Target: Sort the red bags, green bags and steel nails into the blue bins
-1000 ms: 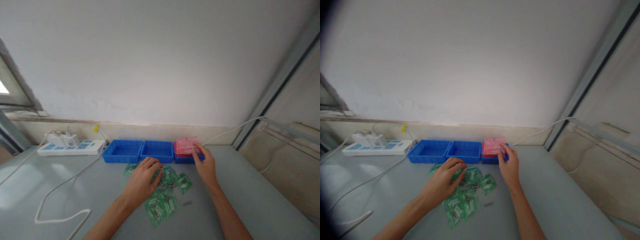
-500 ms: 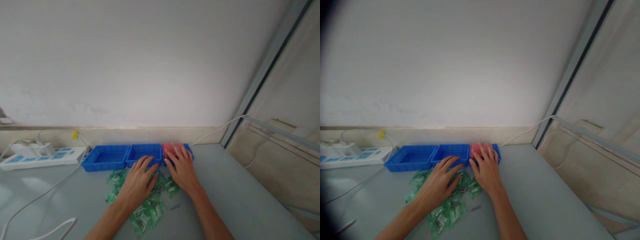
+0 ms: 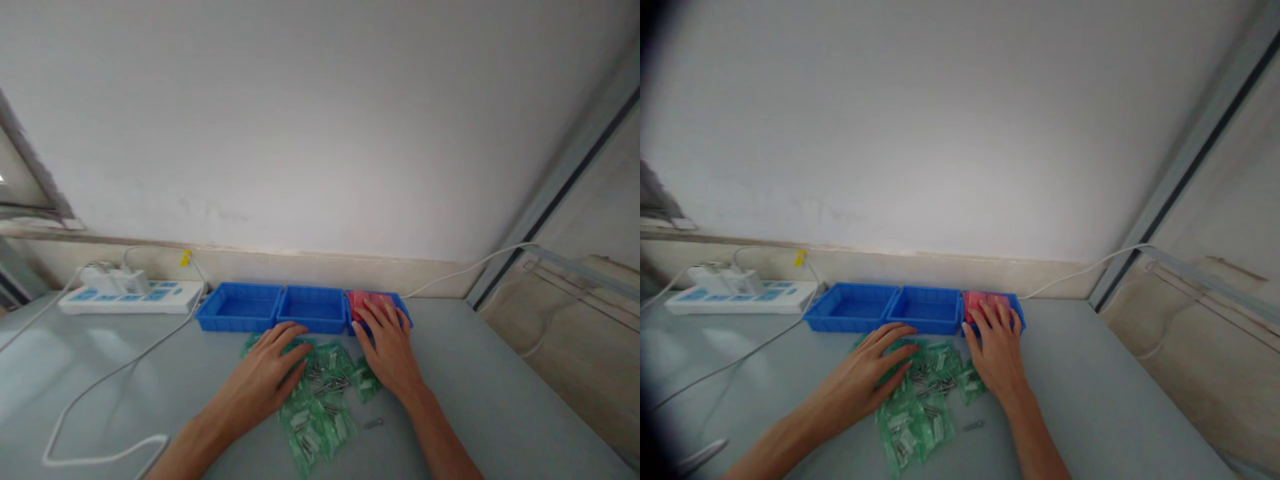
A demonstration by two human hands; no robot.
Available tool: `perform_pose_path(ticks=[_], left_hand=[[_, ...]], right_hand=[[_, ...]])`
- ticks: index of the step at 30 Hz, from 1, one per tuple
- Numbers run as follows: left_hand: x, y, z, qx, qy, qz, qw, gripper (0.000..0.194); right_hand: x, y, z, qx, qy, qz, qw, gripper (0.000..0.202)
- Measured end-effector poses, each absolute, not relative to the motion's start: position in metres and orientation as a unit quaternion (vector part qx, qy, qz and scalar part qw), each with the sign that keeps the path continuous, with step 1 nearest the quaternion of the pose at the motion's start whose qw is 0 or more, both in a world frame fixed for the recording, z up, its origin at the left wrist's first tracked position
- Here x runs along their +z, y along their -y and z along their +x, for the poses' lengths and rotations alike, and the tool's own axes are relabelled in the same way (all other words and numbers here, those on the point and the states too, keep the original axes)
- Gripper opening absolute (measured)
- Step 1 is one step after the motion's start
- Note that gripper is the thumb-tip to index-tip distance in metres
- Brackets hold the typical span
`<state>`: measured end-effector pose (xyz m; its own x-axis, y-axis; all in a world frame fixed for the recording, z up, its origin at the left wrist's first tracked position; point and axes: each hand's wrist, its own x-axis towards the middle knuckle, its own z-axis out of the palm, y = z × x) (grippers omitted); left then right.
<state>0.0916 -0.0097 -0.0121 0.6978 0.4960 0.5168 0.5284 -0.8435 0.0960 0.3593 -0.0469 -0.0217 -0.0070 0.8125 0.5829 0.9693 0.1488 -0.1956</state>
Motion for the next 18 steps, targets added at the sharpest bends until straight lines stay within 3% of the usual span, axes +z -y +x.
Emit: perform_pose_path(ticks=[5,9,18], left_hand=[[-0.008,0.006,0.077,-0.253,0.289,-0.923,-0.007,0.026],[-0.005,0.005,0.074,-0.226,0.303,-0.925,-0.037,0.025],[-0.005,0.008,0.077,-0.188,0.330,-0.923,-0.058,0.024]], right_hand=[[-0.016,0.054,0.353,-0.139,0.722,-0.589,0.336,0.039],[-0.009,0.063,0.336,-0.086,0.756,-0.546,0.350,0.032],[-0.019,0.068,0.320,0.009,0.807,-0.527,0.268,0.029]])
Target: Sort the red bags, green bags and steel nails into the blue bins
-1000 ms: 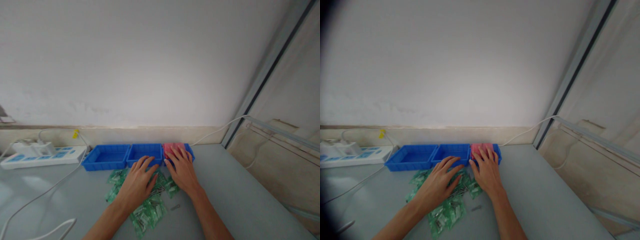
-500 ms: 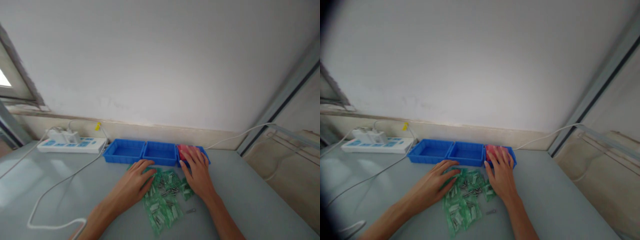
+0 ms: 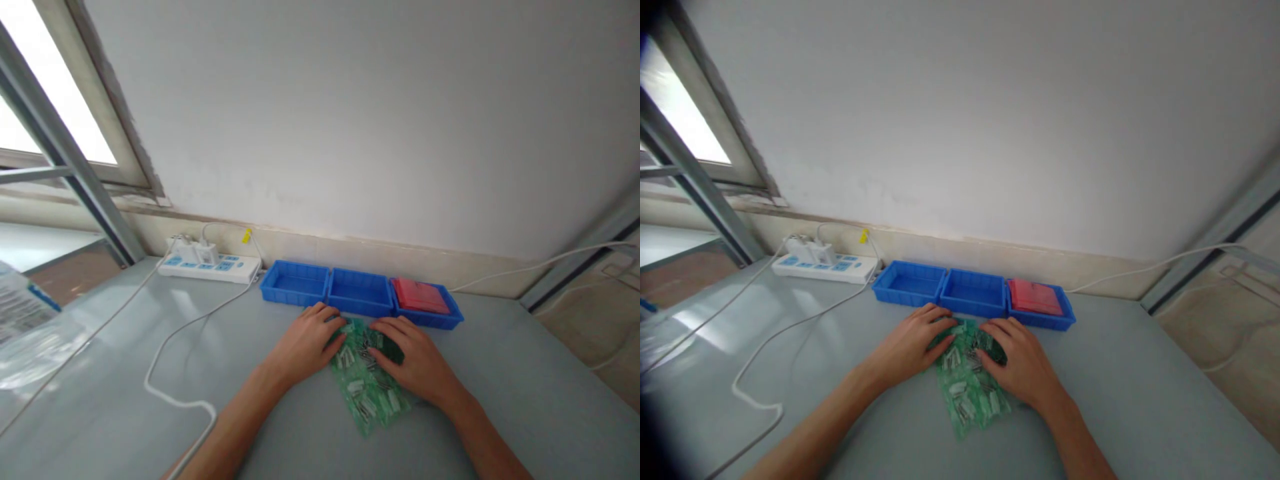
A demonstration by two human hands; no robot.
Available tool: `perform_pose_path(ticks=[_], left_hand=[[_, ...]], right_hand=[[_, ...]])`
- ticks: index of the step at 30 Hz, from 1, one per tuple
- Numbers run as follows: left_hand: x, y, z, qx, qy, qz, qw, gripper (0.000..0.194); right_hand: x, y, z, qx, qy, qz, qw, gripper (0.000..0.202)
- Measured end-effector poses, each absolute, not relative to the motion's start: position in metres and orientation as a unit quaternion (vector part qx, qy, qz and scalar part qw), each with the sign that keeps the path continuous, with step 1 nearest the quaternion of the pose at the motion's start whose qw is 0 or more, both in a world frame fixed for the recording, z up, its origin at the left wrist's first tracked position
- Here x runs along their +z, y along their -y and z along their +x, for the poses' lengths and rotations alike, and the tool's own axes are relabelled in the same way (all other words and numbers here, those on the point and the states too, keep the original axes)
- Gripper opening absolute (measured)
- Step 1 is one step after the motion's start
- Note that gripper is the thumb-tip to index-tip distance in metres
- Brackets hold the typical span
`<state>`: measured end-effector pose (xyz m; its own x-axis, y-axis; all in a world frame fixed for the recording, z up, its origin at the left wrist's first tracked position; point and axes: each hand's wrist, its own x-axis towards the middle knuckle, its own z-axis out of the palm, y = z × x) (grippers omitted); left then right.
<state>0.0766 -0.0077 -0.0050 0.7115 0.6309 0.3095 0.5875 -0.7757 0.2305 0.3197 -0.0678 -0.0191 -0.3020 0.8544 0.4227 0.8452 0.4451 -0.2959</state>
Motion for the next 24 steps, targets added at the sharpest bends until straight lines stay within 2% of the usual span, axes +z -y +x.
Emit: perform_pose_path(ticks=[4,10,16,21,24], left_hand=[[-0.0067,0.0079,0.0774,0.180,-0.329,0.924,0.073,0.028],[-0.0058,0.0072,0.0771,0.175,-0.327,0.926,0.067,0.030],[-0.0023,0.0070,0.0769,0.169,-0.324,0.929,0.060,0.030],[-0.0032,0.0079,0.0785,0.183,-0.331,0.924,0.058,0.030],[-0.0034,0.0104,0.0819,0.234,-0.340,0.907,0.080,0.034]], right_hand=[[-0.0232,0.0675,0.3221,0.027,0.799,-0.542,0.259,0.035],[-0.0243,0.0682,0.3228,0.055,0.768,-0.567,0.292,0.047],[-0.0208,0.0634,0.3238,0.105,0.741,-0.523,0.409,0.031],[-0.0249,0.0613,0.3255,0.180,0.676,-0.497,0.513,0.027],[-0.0196,0.0614,0.3228,0.233,0.627,-0.465,0.580,0.027]])
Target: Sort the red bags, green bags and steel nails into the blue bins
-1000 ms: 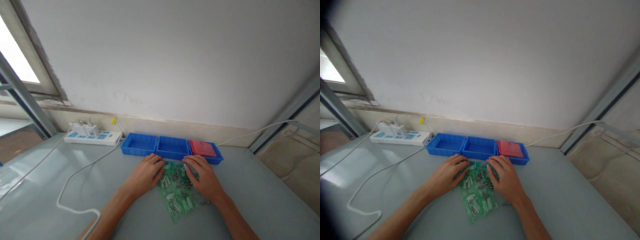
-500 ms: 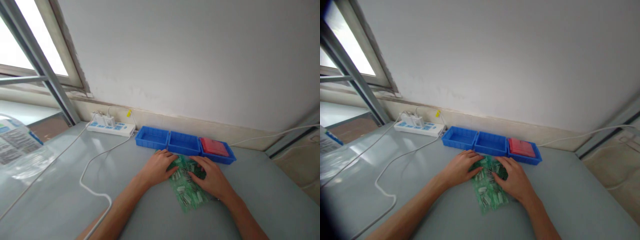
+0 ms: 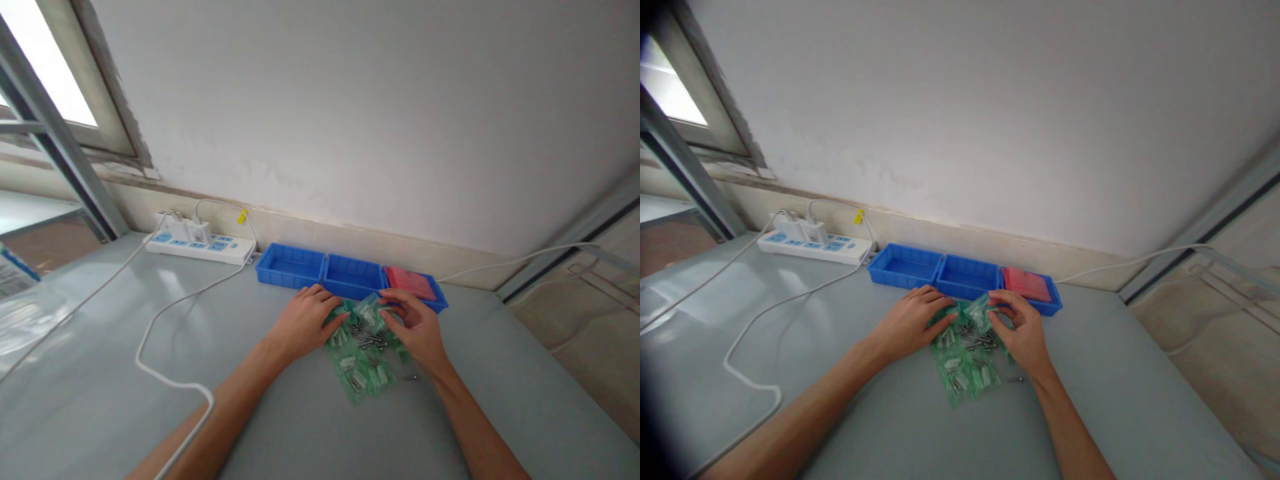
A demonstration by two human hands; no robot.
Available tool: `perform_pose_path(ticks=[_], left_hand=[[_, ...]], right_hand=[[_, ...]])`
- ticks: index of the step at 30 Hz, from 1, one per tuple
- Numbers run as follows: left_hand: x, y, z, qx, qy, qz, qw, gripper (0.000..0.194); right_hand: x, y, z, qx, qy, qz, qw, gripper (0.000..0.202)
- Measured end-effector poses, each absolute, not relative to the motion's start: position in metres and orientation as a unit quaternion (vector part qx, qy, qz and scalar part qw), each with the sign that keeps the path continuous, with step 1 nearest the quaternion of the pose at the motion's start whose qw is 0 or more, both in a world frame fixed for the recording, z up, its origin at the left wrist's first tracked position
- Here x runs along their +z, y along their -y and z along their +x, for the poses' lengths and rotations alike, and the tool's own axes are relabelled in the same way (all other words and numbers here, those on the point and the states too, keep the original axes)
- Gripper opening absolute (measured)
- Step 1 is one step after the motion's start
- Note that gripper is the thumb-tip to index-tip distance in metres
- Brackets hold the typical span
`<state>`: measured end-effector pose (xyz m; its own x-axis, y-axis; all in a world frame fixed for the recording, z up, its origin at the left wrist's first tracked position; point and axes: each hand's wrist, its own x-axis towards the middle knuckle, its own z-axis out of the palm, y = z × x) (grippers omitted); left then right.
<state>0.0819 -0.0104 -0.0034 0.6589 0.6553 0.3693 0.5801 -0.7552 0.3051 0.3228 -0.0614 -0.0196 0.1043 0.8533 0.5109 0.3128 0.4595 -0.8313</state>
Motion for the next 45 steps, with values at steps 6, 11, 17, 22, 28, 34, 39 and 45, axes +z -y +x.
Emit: perform_pose_path(ticks=[6,11,17,22,28,34,39,45], left_hand=[[0.002,0.014,0.089,0.366,-0.357,0.786,0.348,0.032],[0.004,0.008,0.088,0.394,-0.343,0.691,0.500,0.027],[0.003,0.005,0.089,0.410,-0.342,0.665,0.522,0.033],[0.006,0.008,0.093,0.409,-0.329,0.641,0.561,0.039],[0.001,-0.005,0.085,0.473,-0.397,0.528,0.584,0.048],[0.000,-0.021,0.071,0.605,-0.422,0.360,0.571,0.063],[0.001,-0.019,0.067,0.580,-0.452,0.481,0.478,0.053],[0.005,-0.005,0.066,0.392,-0.506,0.760,0.110,0.018]], right_hand=[[0.009,0.049,0.299,0.354,0.615,-0.427,0.561,0.025],[0.013,0.032,0.281,0.372,0.537,-0.456,0.604,0.039],[-0.005,0.042,0.277,0.417,0.510,-0.482,0.578,0.036],[-0.006,0.044,0.276,0.412,0.481,-0.478,0.609,0.042],[-0.010,0.045,0.280,0.347,0.533,-0.505,0.583,0.038],[-0.017,0.047,0.286,0.251,0.631,-0.531,0.506,0.026],[-0.017,0.051,0.285,0.105,0.738,-0.535,0.399,0.019],[-0.009,0.061,0.277,0.063,0.787,-0.550,0.273,0.051]])
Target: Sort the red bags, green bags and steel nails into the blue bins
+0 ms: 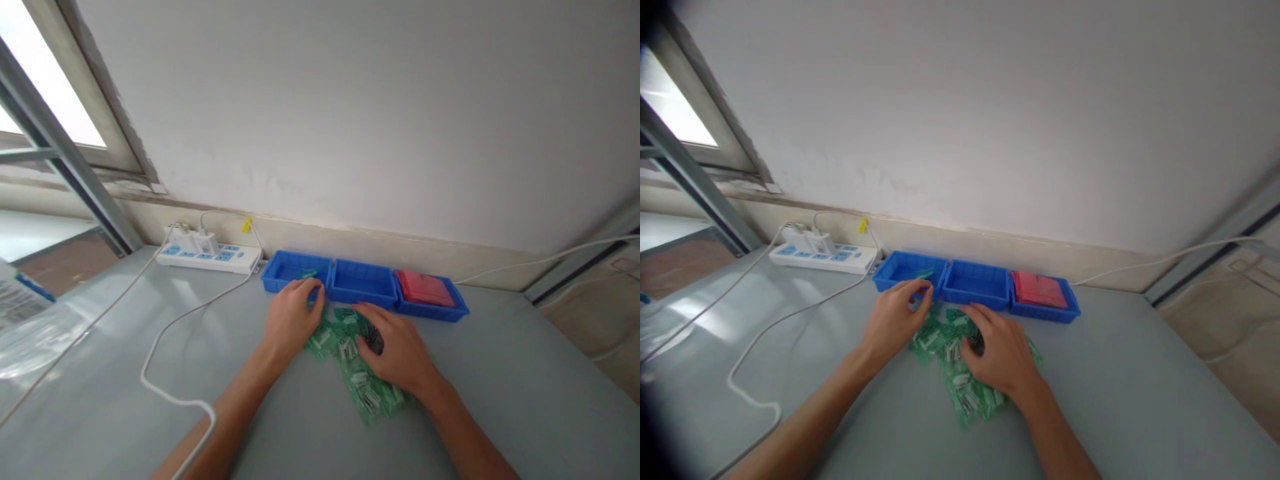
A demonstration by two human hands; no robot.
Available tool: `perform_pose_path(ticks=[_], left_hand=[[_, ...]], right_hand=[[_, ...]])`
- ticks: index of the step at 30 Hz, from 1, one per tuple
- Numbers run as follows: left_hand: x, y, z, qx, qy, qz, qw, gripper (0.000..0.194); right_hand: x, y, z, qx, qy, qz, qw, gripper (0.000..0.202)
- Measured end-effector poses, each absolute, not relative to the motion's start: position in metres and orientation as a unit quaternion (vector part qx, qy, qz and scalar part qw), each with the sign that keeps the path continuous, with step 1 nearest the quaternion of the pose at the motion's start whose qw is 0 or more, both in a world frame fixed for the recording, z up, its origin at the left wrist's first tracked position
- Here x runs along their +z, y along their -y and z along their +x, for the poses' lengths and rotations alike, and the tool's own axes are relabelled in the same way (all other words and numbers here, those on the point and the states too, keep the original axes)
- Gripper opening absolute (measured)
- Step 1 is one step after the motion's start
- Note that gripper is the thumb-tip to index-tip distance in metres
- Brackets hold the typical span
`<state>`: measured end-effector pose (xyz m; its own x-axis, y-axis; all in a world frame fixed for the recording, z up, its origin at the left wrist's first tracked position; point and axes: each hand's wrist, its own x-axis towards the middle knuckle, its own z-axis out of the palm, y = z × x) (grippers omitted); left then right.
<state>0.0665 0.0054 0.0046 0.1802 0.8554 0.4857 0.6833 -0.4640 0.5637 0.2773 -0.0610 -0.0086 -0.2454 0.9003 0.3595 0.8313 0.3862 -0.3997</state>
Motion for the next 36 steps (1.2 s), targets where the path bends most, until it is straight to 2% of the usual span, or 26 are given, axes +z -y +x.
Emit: perform_pose_path(ticks=[4,8,12,15,18,21,24,26,32,36], left_hand=[[0.000,-0.003,0.071,0.383,-0.479,0.785,0.093,0.021],[-0.004,-0.004,0.072,0.382,-0.473,0.789,0.087,0.024],[0.002,0.001,0.074,0.386,-0.441,0.806,0.088,0.027],[0.007,0.007,0.077,0.386,-0.391,0.821,0.155,0.032],[0.007,0.010,0.083,0.382,-0.369,0.811,0.243,0.030],[0.003,0.011,0.089,0.378,-0.365,0.767,0.369,0.023],[0.001,0.011,0.092,0.373,-0.354,0.701,0.495,0.032],[0.002,0.010,0.093,0.371,-0.349,0.668,0.542,0.037],[0.004,0.005,0.090,0.378,-0.344,0.628,0.587,0.043],[0.003,0.000,0.086,0.401,-0.353,0.611,0.584,0.043]], right_hand=[[-0.010,0.060,0.274,0.072,0.796,-0.553,0.233,0.059],[-0.019,0.055,0.277,0.061,0.789,-0.557,0.252,0.048],[-0.022,0.051,0.282,0.079,0.740,-0.560,0.364,0.028],[-0.017,0.050,0.283,0.152,0.659,-0.567,0.470,0.022],[-0.012,0.048,0.283,0.254,0.577,-0.548,0.550,0.029],[-0.010,0.046,0.282,0.328,0.520,-0.530,0.583,0.039],[-0.009,0.045,0.281,0.359,0.494,-0.518,0.599,0.043],[-0.009,0.045,0.280,0.364,0.493,-0.514,0.600,0.044],[-0.007,0.047,0.279,0.336,0.531,-0.506,0.590,0.039],[-0.010,0.049,0.284,0.194,0.601,-0.553,0.544,0.030]])
